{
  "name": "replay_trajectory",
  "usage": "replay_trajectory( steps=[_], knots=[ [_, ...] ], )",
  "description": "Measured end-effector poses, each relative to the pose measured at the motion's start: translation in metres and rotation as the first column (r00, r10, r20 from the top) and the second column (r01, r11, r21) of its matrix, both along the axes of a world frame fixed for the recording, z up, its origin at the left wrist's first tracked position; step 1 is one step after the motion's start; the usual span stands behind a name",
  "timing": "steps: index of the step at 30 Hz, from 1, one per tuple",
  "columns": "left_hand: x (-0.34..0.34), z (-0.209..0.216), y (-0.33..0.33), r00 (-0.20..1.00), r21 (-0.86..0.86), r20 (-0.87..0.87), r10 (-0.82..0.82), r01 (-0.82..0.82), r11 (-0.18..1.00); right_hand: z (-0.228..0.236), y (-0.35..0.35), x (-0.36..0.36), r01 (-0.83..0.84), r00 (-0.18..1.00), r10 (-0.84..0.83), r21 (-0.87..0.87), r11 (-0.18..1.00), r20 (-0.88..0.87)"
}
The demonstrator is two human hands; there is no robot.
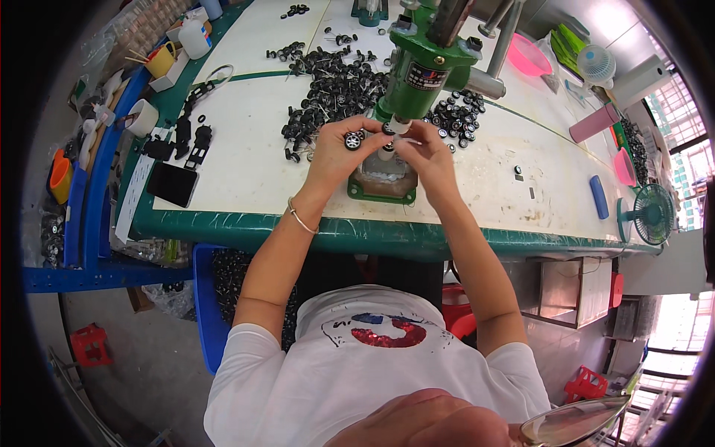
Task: The person operates a green manual press machine to assemble small metal components. They repeatedly pick up a black wheel-like part and a silver cap, place them into the press die, and pull the lever to join them. The finished parts are placed into a blue bin below the table.
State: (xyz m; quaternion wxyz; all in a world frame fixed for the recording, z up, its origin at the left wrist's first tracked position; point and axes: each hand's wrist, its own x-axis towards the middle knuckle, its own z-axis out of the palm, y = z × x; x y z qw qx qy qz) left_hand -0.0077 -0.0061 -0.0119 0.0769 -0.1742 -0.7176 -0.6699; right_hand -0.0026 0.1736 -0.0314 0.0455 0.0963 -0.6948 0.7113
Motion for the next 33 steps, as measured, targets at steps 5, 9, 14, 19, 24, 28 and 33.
replay_trajectory(
  steps=[5,9,14,19,24,28,33],
  knots=[
    [-0.007,-0.005,0.006,0.999,0.042,-0.027,-0.040,0.041,0.998,0.033,0.037,-0.014,0.168,0.985,-0.168,-0.003,0.986,-0.038],
    [-0.013,-0.006,0.010,0.999,0.097,-0.010,-0.043,0.044,0.994,0.083,0.079,-0.043,0.183,0.978,-0.193,-0.112,0.977,-0.077],
    [-0.018,-0.015,0.003,0.994,0.124,-0.085,-0.074,0.084,0.989,0.193,0.052,-0.081,0.056,0.963,-0.124,-0.270,0.961,-0.240],
    [-0.013,-0.008,0.006,0.982,0.163,-0.057,-0.182,0.189,0.968,0.256,0.052,-0.125,-0.285,0.953,0.214,-0.386,0.878,-0.216],
    [-0.012,-0.008,0.011,0.992,0.235,-0.001,-0.125,0.122,0.964,0.249,0.044,-0.139,-0.293,0.947,0.201,-0.416,0.861,-0.249],
    [-0.014,-0.010,0.014,0.992,0.200,-0.085,-0.092,0.107,0.974,0.246,0.049,-0.145,-0.233,0.946,0.114,-0.391,0.890,-0.305],
    [-0.012,-0.008,0.011,0.994,0.183,-0.050,-0.099,0.107,0.977,0.250,0.030,-0.098,-0.073,0.912,-0.057,-0.298,0.952,-0.406]
  ],
)
